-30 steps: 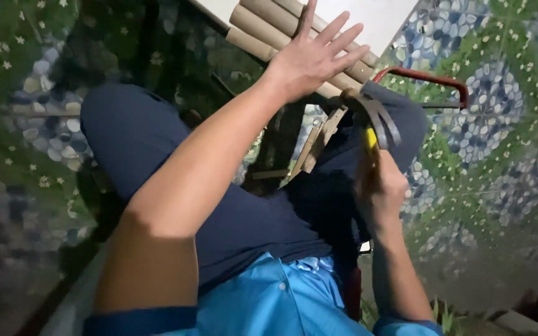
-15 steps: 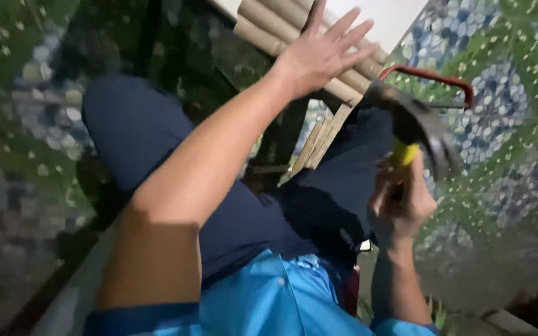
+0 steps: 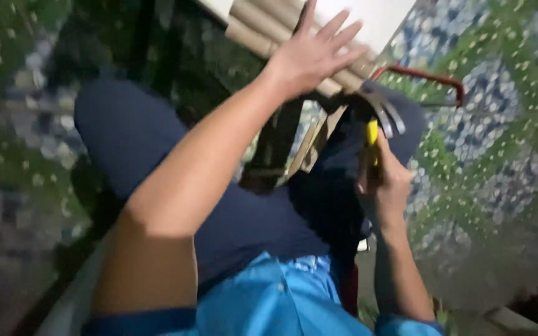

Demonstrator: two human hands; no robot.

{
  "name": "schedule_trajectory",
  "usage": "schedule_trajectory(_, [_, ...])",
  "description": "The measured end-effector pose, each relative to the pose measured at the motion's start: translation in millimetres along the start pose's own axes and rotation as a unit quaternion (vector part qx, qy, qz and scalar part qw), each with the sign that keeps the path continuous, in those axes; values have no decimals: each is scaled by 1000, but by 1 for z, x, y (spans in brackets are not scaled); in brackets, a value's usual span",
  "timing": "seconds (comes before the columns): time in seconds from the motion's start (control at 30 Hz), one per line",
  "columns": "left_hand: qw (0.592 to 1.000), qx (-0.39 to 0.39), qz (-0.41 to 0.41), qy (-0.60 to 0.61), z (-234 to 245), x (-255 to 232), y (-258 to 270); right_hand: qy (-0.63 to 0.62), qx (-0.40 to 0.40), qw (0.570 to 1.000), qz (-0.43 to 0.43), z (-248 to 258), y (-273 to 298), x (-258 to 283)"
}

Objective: Nailing small bamboo slats onto a frame to create a panel.

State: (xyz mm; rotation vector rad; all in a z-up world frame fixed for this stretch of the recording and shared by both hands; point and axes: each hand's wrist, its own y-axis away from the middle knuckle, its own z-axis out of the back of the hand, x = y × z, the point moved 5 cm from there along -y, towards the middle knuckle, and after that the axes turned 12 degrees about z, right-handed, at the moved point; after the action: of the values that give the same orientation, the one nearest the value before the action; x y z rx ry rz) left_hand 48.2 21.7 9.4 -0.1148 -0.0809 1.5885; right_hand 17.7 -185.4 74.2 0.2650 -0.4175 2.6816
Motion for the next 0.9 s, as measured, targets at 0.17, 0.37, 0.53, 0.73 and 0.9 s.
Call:
schedule_trajectory(0.17, [998,-32,6,46,-22,-4,6,94,-110,989,25,41,-8,34])
schedule_trajectory(0.37, [990,121,-12,67,16,4,1,-51,48,998,1,15,-16,2])
schedule_trajectory(0.53, [992,-77,-24,95,-22,-1,7,-13,-39,999,-18,8,11,-3])
schedule_trajectory(0.73, [985,-95,-38,136,-24,2,-5,7,-38,999,-19,26,-6,7])
schedule_trajectory(0.9, [999,-48,-9,-3,-23,-7,4,99,-5,995,12,7,28,-24])
